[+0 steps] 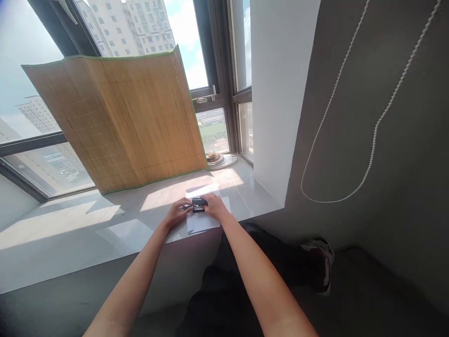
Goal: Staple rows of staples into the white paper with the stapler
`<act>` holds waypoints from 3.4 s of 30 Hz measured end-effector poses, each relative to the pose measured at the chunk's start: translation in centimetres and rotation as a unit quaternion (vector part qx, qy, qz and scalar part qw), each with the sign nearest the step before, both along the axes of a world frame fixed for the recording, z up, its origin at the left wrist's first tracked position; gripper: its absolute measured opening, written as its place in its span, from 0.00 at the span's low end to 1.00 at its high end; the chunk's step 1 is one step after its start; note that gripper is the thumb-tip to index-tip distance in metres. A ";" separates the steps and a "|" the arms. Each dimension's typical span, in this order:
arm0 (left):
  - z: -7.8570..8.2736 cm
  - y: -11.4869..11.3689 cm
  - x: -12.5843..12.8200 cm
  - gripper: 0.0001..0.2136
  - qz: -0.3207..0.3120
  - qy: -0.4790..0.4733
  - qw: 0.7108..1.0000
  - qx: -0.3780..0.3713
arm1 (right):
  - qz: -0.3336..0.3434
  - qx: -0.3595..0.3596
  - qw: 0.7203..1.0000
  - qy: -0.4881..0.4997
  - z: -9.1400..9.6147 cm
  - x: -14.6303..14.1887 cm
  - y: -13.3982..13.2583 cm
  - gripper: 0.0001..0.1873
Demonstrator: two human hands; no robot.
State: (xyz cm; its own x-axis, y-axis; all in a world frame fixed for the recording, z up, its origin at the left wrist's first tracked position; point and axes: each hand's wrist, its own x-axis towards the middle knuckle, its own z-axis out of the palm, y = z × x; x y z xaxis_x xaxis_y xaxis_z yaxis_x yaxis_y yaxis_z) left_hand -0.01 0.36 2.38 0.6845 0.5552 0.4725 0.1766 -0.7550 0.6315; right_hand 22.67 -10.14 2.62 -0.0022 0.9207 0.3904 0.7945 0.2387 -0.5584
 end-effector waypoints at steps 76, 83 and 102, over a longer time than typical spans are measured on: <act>1.7 -0.9 10.2 0.31 -0.215 0.181 0.958 0.050 | -0.021 0.092 0.986 0.139 -1.4 13.7 -4.4 0.21; -0.3 -1.6 11.0 0.26 -0.175 0.143 0.971 0.079 | -0.022 0.107 0.989 0.099 -1.2 13.6 -5.0 0.22; -2.6 -3.7 11.1 0.20 -0.150 0.048 0.987 0.040 | -0.048 0.100 0.991 -0.075 -0.7 11.6 -5.4 0.35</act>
State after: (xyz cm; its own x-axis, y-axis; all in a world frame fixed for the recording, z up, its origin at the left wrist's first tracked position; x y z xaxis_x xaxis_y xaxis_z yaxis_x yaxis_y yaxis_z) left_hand 11.04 -3.35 -0.23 0.8563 0.2844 0.4311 -0.0056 -0.8296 0.5584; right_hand 34.23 -15.59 1.89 0.0101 0.8233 0.5675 0.8893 0.2520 -0.3815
